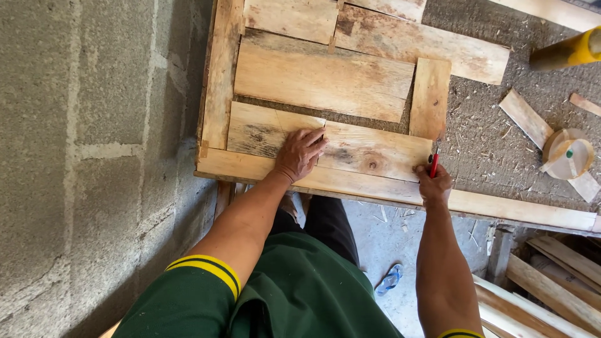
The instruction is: Arranging, marking, and trimming wood pieces on a workbench to assemble a paneled surface.
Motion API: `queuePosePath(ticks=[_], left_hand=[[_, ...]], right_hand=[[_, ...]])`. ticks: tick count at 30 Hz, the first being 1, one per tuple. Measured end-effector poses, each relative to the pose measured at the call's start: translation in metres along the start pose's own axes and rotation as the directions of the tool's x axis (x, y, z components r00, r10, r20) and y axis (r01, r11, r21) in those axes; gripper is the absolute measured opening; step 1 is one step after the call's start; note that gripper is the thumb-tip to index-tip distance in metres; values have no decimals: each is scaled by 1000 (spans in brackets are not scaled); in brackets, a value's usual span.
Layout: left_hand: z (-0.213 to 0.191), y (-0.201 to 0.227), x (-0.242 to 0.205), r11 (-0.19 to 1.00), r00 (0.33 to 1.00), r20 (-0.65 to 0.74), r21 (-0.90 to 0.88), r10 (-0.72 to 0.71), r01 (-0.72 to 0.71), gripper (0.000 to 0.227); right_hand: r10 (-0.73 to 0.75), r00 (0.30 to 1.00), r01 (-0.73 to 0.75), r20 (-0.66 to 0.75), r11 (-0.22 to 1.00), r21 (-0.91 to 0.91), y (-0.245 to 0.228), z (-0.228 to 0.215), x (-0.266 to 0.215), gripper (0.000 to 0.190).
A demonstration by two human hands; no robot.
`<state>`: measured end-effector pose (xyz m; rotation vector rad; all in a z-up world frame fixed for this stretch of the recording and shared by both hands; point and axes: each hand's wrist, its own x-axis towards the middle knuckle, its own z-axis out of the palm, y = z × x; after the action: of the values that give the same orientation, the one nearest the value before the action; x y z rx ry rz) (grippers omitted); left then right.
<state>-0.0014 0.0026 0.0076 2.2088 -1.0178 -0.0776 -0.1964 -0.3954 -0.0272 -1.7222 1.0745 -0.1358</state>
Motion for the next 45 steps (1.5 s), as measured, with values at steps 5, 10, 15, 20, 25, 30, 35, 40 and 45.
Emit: queuePosePath(ticks=[5, 10, 15, 20, 25, 30, 35, 40, 45], left_hand=[[1, 1, 2, 1000, 1000, -4, 26, 6, -6, 38], [3, 1, 1, 1000, 1000, 8, 15, -13, 13, 37], [4, 0, 2, 998, 999, -11, 55, 33, -33, 37], [3, 2, 1, 997, 999, -16, 73, 33, -32, 38], [3, 2, 3, 996, 1000, 2, 84, 18, -19, 38], [10, -1, -1, 995, 1000, 9, 97, 21, -22, 42], [4, 2, 3, 999, 999, 22, 43, -33, 32, 42], [9, 2, 0, 998, 999, -5, 47, -33, 33, 40], [3, 7, 1, 998, 1000, 5, 62, -30, 30, 41]], right_hand=[[-39, 999, 38, -15, 998, -53, 0, 0, 0, 8], [-55, 998, 53, -22, 995, -85, -3, -1, -5, 9], [-23, 999, 20, -25, 990, -139, -4, 0, -1, 11], [-35, 999, 35, 6, 998, -55, -6, -1, -3, 10], [-27, 999, 28, 21, 998, -63, -5, -1, 1, 11], [-54, 998, 57, 44, 997, -53, 9, -9, 2, 12], [-62, 997, 65, 46, 996, -62, 6, -7, 4, 10], [-54, 998, 55, 13, 995, -85, 5, -7, 1, 15], [-33, 999, 29, -23, 990, -141, -4, -5, -6, 16]])
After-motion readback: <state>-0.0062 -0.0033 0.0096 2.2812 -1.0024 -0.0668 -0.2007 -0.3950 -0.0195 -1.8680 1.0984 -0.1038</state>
